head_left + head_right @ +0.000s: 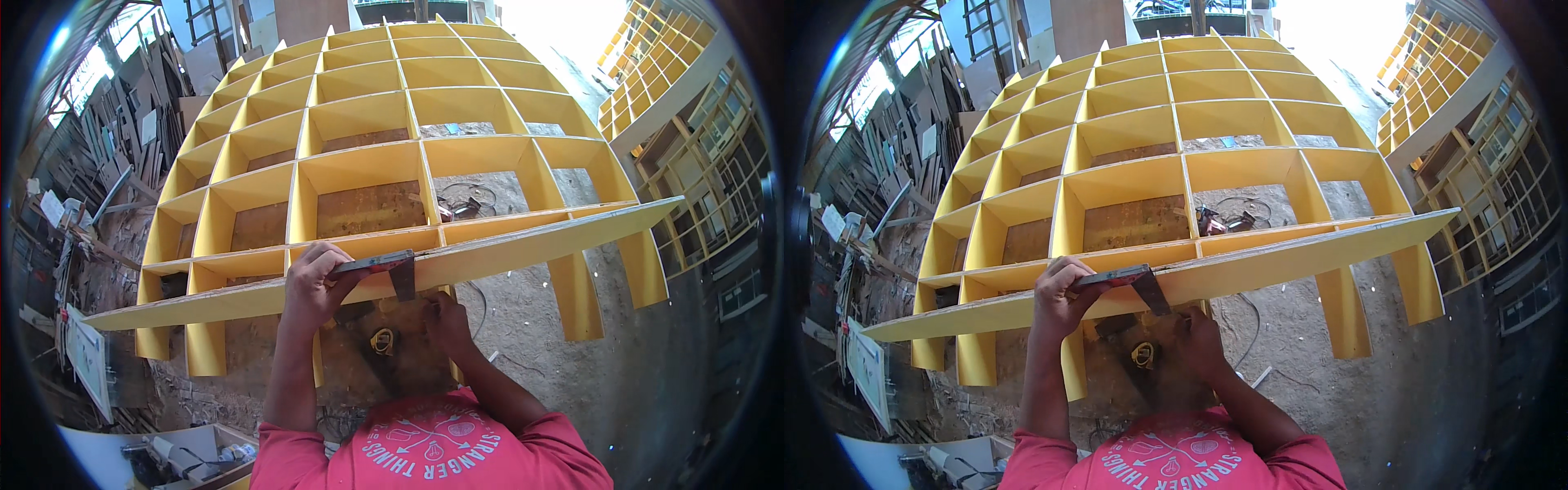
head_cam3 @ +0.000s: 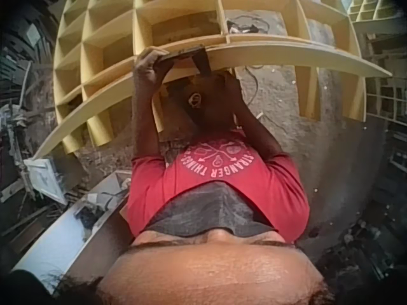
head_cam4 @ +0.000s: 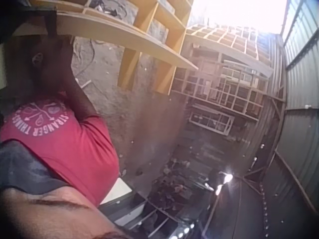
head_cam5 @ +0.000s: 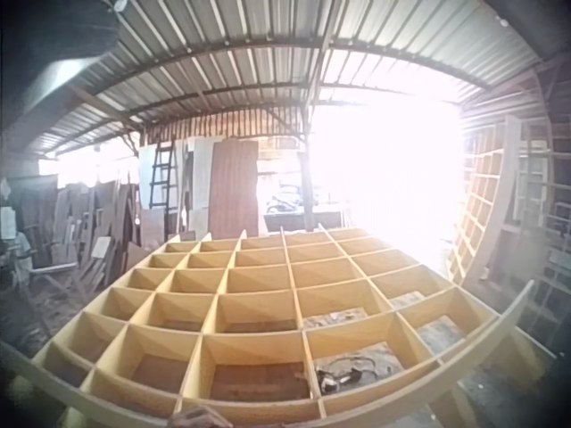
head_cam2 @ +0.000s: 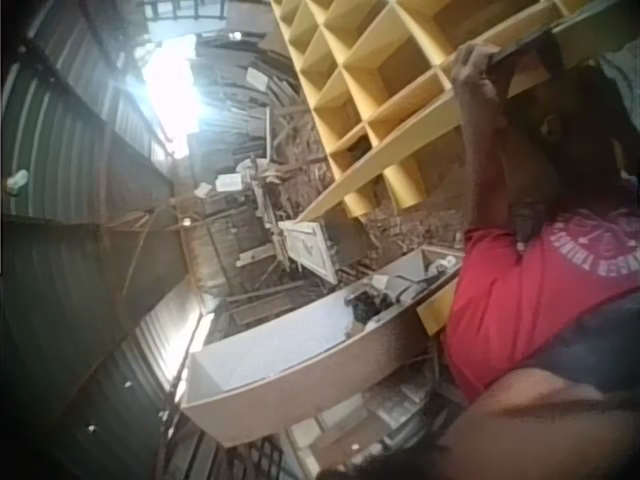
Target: The person measures and marks a wooden board using a square ruler and a pencil, cuts the board with a circular saw, and then measures and marks the board again with the square ruler and pencil.
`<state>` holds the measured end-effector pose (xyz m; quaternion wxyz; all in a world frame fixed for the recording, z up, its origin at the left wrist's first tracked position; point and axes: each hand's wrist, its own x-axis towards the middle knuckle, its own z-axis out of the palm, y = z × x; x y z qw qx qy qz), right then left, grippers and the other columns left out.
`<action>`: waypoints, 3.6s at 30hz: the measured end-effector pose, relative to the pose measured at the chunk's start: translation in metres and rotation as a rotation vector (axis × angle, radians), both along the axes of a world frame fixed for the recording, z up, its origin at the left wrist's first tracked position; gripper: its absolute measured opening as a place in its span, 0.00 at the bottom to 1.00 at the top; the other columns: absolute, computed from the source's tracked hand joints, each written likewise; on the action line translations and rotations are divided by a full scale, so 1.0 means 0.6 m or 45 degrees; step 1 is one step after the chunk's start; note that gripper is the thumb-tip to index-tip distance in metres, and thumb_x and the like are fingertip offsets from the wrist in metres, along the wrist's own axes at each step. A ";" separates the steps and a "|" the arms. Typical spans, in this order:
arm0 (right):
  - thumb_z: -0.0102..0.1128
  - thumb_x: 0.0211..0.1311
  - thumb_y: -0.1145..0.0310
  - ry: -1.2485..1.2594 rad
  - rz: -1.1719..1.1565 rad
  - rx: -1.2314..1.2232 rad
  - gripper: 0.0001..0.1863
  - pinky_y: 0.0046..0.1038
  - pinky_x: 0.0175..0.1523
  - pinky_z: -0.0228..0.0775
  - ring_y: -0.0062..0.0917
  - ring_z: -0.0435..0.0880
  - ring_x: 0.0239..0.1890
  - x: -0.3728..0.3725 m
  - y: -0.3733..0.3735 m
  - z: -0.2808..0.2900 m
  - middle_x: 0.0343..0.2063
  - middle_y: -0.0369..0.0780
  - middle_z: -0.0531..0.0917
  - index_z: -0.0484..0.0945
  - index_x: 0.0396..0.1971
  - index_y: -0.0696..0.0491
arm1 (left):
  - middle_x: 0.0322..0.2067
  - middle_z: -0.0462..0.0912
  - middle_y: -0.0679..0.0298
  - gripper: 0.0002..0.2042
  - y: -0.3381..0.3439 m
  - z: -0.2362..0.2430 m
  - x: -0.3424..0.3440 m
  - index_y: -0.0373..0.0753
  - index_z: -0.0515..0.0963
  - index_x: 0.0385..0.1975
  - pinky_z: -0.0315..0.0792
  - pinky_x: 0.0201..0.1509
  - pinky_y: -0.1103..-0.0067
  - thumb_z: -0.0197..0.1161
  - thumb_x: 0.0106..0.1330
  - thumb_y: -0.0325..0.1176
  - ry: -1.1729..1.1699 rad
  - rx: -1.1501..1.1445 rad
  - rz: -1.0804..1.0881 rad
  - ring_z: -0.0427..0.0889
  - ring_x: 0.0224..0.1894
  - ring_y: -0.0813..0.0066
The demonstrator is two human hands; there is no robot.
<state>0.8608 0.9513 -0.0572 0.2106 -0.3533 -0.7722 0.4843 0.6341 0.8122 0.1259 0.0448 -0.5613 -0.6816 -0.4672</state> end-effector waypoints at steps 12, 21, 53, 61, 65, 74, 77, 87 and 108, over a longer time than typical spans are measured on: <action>0.58 0.79 0.68 -0.023 0.051 0.092 0.14 0.34 0.34 0.86 0.31 0.94 0.27 -0.019 0.002 0.023 0.29 0.45 0.92 0.82 0.51 0.64 | 0.34 0.87 0.62 0.11 -0.003 0.003 0.006 0.37 0.87 0.33 0.80 0.35 0.71 0.85 0.61 0.32 -0.082 -0.026 0.005 0.86 0.36 0.65; 0.55 0.81 0.73 0.141 0.016 -0.411 0.09 0.29 0.36 0.87 0.28 0.95 0.32 -0.022 -0.005 0.149 0.35 0.46 0.93 0.80 0.47 0.62 | 0.34 0.88 0.61 0.11 -0.002 0.004 0.007 0.36 0.86 0.33 0.80 0.39 0.68 0.85 0.59 0.30 -0.015 -0.022 0.014 0.86 0.38 0.61; 0.55 0.88 0.67 0.460 0.029 -0.188 0.11 0.23 0.38 0.85 0.22 0.94 0.36 -0.007 -0.016 0.229 0.39 0.43 0.93 0.77 0.54 0.60 | 0.32 0.86 0.61 0.12 0.001 0.003 0.006 0.35 0.87 0.31 0.76 0.39 0.71 0.85 0.61 0.35 -0.117 -0.046 0.020 0.85 0.36 0.65; 0.59 0.86 0.67 0.506 0.006 -0.260 0.10 0.25 0.39 0.86 0.23 0.95 0.37 -0.011 -0.014 0.225 0.37 0.42 0.93 0.80 0.53 0.59 | 0.32 0.87 0.61 0.12 0.001 0.003 0.003 0.35 0.87 0.31 0.76 0.39 0.72 0.84 0.62 0.34 -0.134 -0.046 0.002 0.85 0.36 0.67; 0.58 0.86 0.67 0.523 0.018 -0.279 0.10 0.25 0.40 0.86 0.24 0.96 0.38 -0.012 -0.014 0.232 0.37 0.42 0.93 0.80 0.53 0.59 | 0.32 0.87 0.62 0.12 0.001 0.005 0.003 0.35 0.87 0.31 0.77 0.38 0.73 0.84 0.62 0.34 -0.137 -0.058 0.009 0.85 0.36 0.68; 0.55 0.88 0.67 0.495 0.057 -0.226 0.11 0.22 0.38 0.84 0.23 0.95 0.36 -0.016 -0.012 0.231 0.39 0.45 0.93 0.77 0.52 0.60 | 0.33 0.86 0.62 0.11 0.002 0.005 0.002 0.34 0.87 0.32 0.78 0.39 0.74 0.84 0.63 0.33 -0.193 -0.068 -0.014 0.85 0.37 0.70; 0.58 0.86 0.67 0.499 0.029 -0.253 0.10 0.27 0.40 0.88 0.24 0.96 0.37 -0.020 -0.010 0.226 0.37 0.43 0.93 0.79 0.53 0.59 | 0.34 0.86 0.62 0.11 0.002 0.007 0.003 0.34 0.87 0.32 0.79 0.39 0.74 0.84 0.63 0.33 -0.171 -0.075 -0.010 0.85 0.36 0.70; 0.53 0.89 0.68 0.433 0.077 -0.208 0.09 0.23 0.35 0.82 0.22 0.94 0.33 -0.024 -0.011 0.203 0.37 0.45 0.93 0.77 0.51 0.58 | 0.34 0.86 0.62 0.10 0.000 -0.001 -0.004 0.35 0.88 0.33 0.80 0.36 0.76 0.83 0.63 0.32 -0.035 -0.049 -0.015 0.85 0.36 0.70; 0.51 0.84 0.62 -0.146 0.049 -0.389 0.18 0.35 0.41 0.88 0.31 0.95 0.31 -0.028 -0.012 0.034 0.28 0.46 0.92 0.81 0.50 0.64 | 0.33 0.88 0.61 0.11 -0.001 0.006 0.003 0.37 0.87 0.33 0.79 0.37 0.67 0.84 0.60 0.32 -0.024 -0.024 0.013 0.86 0.37 0.61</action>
